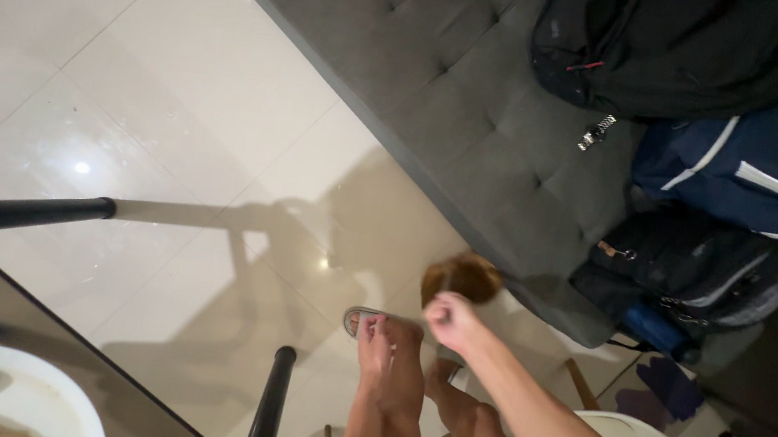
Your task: The person sweeps the floor using a broom, moving a chair and sweeping under a table and along a wall.
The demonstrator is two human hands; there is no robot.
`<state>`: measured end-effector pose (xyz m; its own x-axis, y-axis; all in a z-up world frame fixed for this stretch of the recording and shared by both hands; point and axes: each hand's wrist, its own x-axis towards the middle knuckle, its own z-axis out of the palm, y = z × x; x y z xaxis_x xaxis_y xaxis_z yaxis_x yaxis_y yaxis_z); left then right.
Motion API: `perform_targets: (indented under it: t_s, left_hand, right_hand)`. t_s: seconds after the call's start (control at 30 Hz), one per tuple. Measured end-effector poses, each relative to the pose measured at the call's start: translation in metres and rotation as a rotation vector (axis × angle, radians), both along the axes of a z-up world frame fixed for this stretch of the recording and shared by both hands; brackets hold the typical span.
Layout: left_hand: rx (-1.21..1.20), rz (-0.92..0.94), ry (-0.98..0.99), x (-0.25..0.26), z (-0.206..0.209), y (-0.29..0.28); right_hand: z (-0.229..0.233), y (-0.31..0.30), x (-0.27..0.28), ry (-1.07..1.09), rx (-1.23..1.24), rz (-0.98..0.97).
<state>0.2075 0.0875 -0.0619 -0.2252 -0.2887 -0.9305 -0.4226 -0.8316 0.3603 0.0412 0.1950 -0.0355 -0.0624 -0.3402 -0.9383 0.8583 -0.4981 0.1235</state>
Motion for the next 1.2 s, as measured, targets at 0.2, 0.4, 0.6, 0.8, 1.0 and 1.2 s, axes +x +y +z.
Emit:
perform_targets:
  t_s: [0.2, 0.4, 0.6, 0.8, 1.0, 1.2]
  left_hand:
    - [-0.083, 0.025, 0.012, 0.034, -0.008, -0.012]
    - [-0.064, -0.017, -0.072, 0.042, 0.001, -0.023]
    - [-0.069, -0.066, -0.189, 0.026, 0.031, -0.047]
    - [-0.068, 0.006, -0.165, 0.029, 0.036, -0.062]
    - [-0.053, 0.101, -0.122, 0.027, 0.026, -0.06]
    - [-0.082, 0.132, -0.072, 0.015, 0.025, -0.057]
  right_hand:
    - [0.001, -0.103, 0.084, 0.088, 0.082, 0.476]
    - [0.054, -0.184, 0.076, 0.256, -0.103, 0.946]
    - [0.046, -0.194, -0.026, 0.304, -0.335, 0.98]
    - [0.134, -0.091, -0.005, -0.114, 0.054, 0.518]
    - [0.254, 0.008, -0.016, -0.143, -0.024, 0.562]
    - [0.117, -0.016, -0.012, 0.273, -0.205, 0.483]
